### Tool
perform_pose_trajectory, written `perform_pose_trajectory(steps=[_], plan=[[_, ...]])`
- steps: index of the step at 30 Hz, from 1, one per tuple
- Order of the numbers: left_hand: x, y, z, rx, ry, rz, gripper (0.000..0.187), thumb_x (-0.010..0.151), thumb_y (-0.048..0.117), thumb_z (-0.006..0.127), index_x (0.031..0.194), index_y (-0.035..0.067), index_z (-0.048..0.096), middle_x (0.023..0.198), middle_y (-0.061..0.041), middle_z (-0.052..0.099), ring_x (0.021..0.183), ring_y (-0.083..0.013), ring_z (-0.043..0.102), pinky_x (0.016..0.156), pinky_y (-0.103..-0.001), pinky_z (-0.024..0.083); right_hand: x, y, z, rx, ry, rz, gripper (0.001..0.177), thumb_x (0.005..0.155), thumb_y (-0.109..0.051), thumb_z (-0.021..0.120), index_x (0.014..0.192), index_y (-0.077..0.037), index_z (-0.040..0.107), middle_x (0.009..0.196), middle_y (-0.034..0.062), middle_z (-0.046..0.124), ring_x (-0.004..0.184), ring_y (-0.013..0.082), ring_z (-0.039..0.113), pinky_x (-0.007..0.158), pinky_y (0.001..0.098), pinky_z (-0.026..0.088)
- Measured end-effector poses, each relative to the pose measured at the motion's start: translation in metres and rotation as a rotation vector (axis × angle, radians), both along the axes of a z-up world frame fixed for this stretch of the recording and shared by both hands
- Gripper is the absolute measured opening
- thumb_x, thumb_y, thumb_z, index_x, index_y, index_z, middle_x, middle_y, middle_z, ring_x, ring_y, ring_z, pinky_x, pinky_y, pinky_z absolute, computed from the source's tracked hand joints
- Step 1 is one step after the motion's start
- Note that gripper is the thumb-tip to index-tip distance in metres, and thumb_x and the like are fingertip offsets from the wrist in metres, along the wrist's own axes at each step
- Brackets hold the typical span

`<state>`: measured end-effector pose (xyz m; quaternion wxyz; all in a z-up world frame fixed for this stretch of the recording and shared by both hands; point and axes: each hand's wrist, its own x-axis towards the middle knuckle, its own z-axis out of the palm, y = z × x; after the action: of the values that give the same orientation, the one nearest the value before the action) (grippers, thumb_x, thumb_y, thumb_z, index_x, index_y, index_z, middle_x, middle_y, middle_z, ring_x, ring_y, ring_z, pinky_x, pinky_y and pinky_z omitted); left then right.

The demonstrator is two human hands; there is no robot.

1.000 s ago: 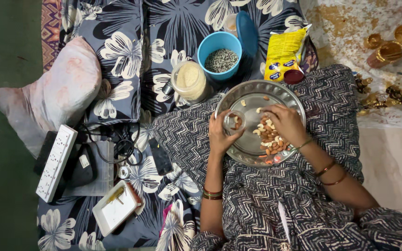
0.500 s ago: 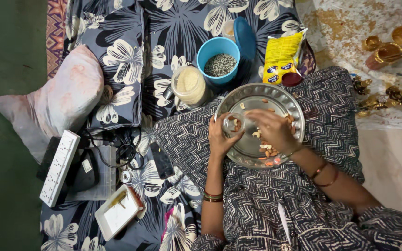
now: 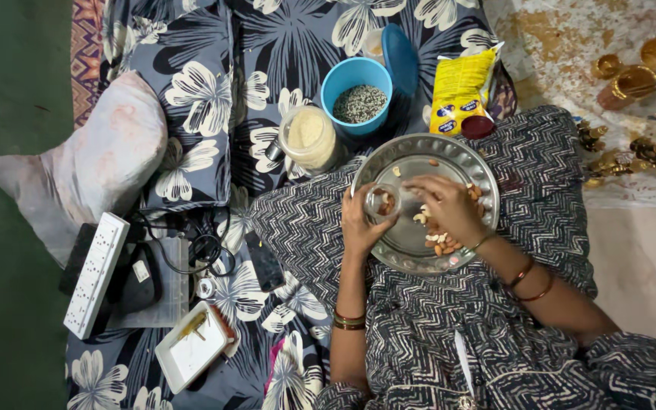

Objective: The person removes cashews and almonds from a bag and containers by hand, placing them into a glass and onto a metal plate.

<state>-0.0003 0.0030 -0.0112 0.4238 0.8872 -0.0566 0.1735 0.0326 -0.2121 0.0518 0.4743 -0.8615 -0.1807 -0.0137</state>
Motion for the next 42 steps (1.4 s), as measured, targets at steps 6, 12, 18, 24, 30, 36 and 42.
perform_pose_trajectory(steps=[6,12,18,24,30,36,42], plan=[[-0.001,-0.001,0.005,-0.001,-0.006,0.024,0.076,0.064,0.034,0.092,0.129,0.009,0.063,0.129,-0.012,0.068,0.129,-0.0431,0.053,0.109,-0.052,0.046,0.004,-0.033,-0.044,-0.198,-0.098,-0.023,0.024,0.092,-0.002,0.063,0.113,-0.007,0.074,0.116,0.0158,0.072,0.103,0.0353,0.071,0.091,0.0412,0.057],[-0.002,-0.002,0.007,0.003,-0.010,0.022,0.075,0.064,0.033,0.091,0.129,0.009,0.063,0.129,-0.011,0.068,0.130,-0.0429,0.053,0.109,-0.052,0.047,0.003,-0.035,-0.070,-0.405,-0.099,0.018,0.022,0.092,-0.015,0.068,0.113,-0.009,0.072,0.118,0.0129,0.072,0.116,0.0324,0.067,0.098,0.0430,0.053],[-0.002,-0.001,0.008,0.004,0.002,0.021,0.075,0.064,0.034,0.091,0.129,0.009,0.063,0.128,-0.012,0.069,0.130,-0.0435,0.053,0.108,-0.052,0.047,-0.004,-0.019,-0.062,-0.534,-0.213,0.117,0.046,0.081,-0.024,0.073,0.122,-0.004,0.066,0.121,0.0180,0.061,0.117,0.0366,0.057,0.096,0.0456,0.050],[-0.003,-0.002,0.010,0.006,-0.025,0.009,0.074,0.065,0.034,0.092,0.129,0.009,0.063,0.128,-0.011,0.069,0.129,-0.0424,0.055,0.113,-0.053,0.044,-0.001,-0.024,-0.073,-0.455,-0.210,0.082,0.027,0.087,-0.011,0.068,0.113,-0.005,0.064,0.114,0.0145,0.060,0.113,0.0340,0.058,0.096,0.0444,0.050],[-0.003,-0.003,0.012,0.000,-0.013,0.016,0.073,0.064,0.032,0.091,0.127,0.009,0.064,0.128,-0.012,0.069,0.130,-0.0437,0.053,0.110,-0.052,0.045,0.003,-0.026,-0.074,-0.408,-0.177,0.090,0.029,0.083,-0.011,0.069,0.110,-0.004,0.061,0.108,0.0149,0.060,0.108,0.0354,0.059,0.093,0.0454,0.050],[-0.004,-0.003,0.013,-0.006,-0.020,0.016,0.072,0.064,0.031,0.091,0.127,0.008,0.064,0.128,-0.012,0.069,0.130,-0.0428,0.054,0.109,-0.051,0.046,0.006,-0.030,-0.077,-0.353,-0.168,0.089,0.019,0.088,-0.006,0.064,0.106,-0.002,0.063,0.107,0.0155,0.063,0.103,0.0349,0.062,0.091,0.0451,0.052],[-0.004,-0.002,0.011,-0.022,-0.017,0.022,0.073,0.064,0.032,0.092,0.128,0.009,0.064,0.126,-0.015,0.068,0.129,-0.0410,0.055,0.107,-0.050,0.048,0.006,-0.036,-0.068,-0.235,-0.105,-0.003,0.016,0.092,-0.004,0.062,0.106,-0.001,0.071,0.106,0.0136,0.070,0.096,0.0311,0.070,0.088,0.0397,0.057]])
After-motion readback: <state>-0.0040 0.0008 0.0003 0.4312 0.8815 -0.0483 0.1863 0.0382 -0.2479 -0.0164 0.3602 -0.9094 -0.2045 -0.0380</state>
